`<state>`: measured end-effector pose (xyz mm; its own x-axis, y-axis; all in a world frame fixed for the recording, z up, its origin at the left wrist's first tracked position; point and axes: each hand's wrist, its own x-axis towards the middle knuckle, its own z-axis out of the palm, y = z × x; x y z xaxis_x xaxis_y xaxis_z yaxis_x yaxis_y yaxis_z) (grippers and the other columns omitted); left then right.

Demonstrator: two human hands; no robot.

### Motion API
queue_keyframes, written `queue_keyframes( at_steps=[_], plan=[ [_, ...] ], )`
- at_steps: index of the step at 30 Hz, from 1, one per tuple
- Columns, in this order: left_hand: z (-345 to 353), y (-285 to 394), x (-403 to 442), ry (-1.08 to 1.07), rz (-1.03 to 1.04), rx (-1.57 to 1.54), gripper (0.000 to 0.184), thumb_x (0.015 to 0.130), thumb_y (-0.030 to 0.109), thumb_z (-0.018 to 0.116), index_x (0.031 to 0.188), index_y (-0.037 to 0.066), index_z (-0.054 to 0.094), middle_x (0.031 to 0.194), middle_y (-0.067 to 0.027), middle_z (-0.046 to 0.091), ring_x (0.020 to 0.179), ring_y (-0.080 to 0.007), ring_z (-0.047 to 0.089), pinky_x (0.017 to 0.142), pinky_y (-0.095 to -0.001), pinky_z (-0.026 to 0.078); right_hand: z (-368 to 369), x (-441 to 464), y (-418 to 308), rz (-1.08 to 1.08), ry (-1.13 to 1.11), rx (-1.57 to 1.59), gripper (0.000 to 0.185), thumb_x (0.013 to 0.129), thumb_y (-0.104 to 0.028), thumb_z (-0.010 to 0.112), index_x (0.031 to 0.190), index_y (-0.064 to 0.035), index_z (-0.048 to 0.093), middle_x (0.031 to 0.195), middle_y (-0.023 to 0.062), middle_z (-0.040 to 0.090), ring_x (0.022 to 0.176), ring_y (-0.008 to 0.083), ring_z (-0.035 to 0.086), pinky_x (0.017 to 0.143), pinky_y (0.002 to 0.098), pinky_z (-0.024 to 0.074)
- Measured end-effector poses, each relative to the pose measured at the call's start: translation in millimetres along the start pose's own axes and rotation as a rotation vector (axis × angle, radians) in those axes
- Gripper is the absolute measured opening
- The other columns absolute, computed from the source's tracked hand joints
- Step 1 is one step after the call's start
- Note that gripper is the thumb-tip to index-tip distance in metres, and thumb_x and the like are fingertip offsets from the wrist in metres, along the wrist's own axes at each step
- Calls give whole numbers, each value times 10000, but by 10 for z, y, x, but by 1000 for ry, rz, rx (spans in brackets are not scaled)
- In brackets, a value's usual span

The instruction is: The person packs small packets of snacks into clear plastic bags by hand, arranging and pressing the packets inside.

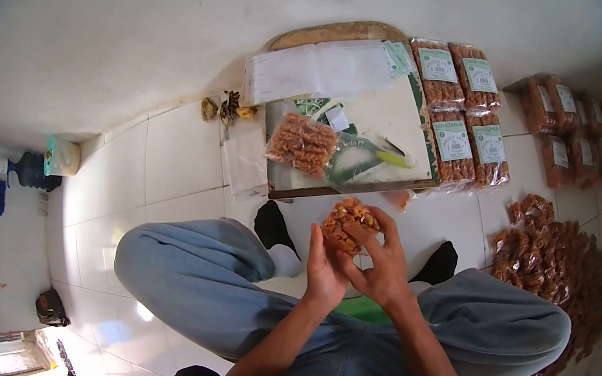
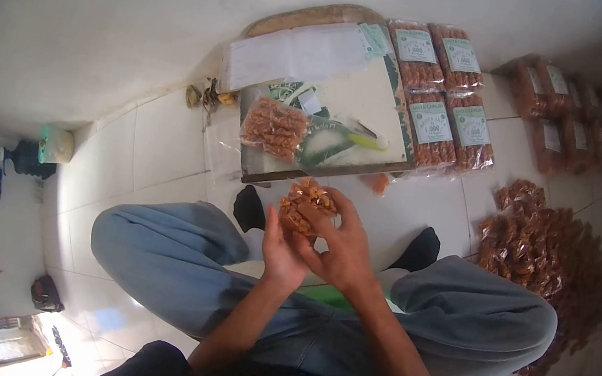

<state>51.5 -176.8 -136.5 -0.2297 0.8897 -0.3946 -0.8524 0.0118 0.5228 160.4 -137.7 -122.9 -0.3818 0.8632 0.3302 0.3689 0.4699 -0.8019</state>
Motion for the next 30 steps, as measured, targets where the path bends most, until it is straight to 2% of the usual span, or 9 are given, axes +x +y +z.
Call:
queue_keyframes(
  at_steps=[2, 4, 6, 7, 10, 12, 16, 23, 30],
  plan=[
    [-64, 7, 25, -59, -15, 2, 599, 1013, 514, 334, 1364, 37, 420, 1315, -113, 514, 1232, -233, 494, 1030, -373, 398, -31, -27, 78, -14, -20, 3, 531, 675, -168, 791, 1184, -189, 640, 1332, 199, 470, 1153, 388, 536, 934, 438, 498],
    [-120, 39, 61, 30, -8, 52, 521, 999, 408, 501, 1363, 46, 415, 1257, -108, 536, 1137, -204, 559, 906, -325, 488, -50, -37, 100, -22, -36, 4, 526, 670, -171, 789, 1176, -191, 645, 1325, 193, 479, 1137, 377, 544, 929, 440, 495],
    [-88, 74, 82, 119, -25, 154, 517, 967, 351, 575, 1351, 44, 413, 1223, -104, 548, 1076, -197, 588, 825, -308, 512, -68, -39, 94, -60, -174, -81, 660, 662, -153, 780, 1283, -154, 557, 1314, 183, 492, 1149, 358, 536, 946, 450, 460],
    [-52, 86, 95, 212, -36, 247, 531, 936, 293, 650, 1339, 42, 412, 1189, -99, 559, 1014, -190, 616, 743, -290, 536, -33, -62, 97, -53, -166, -81, 660, 662, -153, 780, 1283, -154, 557, 1314, 183, 492, 1149, 358, 536, 946, 450, 460],
    [-27, 70, 140, 237, -68, 248, 538, 890, 218, 716, 1317, 65, 427, 1147, -88, 574, 945, -174, 635, 687, -284, 545, 68, -108, 104, 13, -97, 37, 804, 665, -143, 772, 1382, -92, 412, 1307, 180, 498, 1161, 359, 520, 972, 446, 417],
    [76, 33, 124, 269, -23, 267, 515, 890, 208, 715, 1308, 76, 445, 1146, -86, 574, 952, -170, 630, 712, -286, 547, 59, -108, 104, 155, -115, 137, 872, 661, -136, 778, 1401, -42, 327, 1306, 184, 496, 1173, 380, 497, 992, 443, 394],
    [236, -20, 113, 276, 15, 280, 448, 884, 188, 722, 1264, 100, 502, 1142, -76, 578, 968, -153, 617, 765, -280, 550, 78, -123, 214, 129, -57, 179, 839, 649, -121, 787, 1371, -53, 365, 1305, 189, 494, 1159, 387, 497, 989, 441, 395],
    [120, -117, 281, 233, -30, 313, 509, 874, 215, 736, 1304, 94, 492, 1156, -63, 573, 980, -125, 605, 783, -267, 538, -6, -83, 339, 63, -32, 185, 780, 633, -87, 798, 1312, -47, 416, 1268, 185, 504, 1165, 384, 501, 973, 418, 439],
    [409, -242, 478, 193, -127, 451, 499, 901, 472, 652, 1166, 68, 531, 1034, -37, 586, 955, -143, 593, 748, -284, 496, -416, -50, 648, 201, 189, 121, 696, 668, 14, 748, 1286, -40, 432, 1222, 166, 542, 1078, 282, 601, 894, 348, 501]
  ],
)
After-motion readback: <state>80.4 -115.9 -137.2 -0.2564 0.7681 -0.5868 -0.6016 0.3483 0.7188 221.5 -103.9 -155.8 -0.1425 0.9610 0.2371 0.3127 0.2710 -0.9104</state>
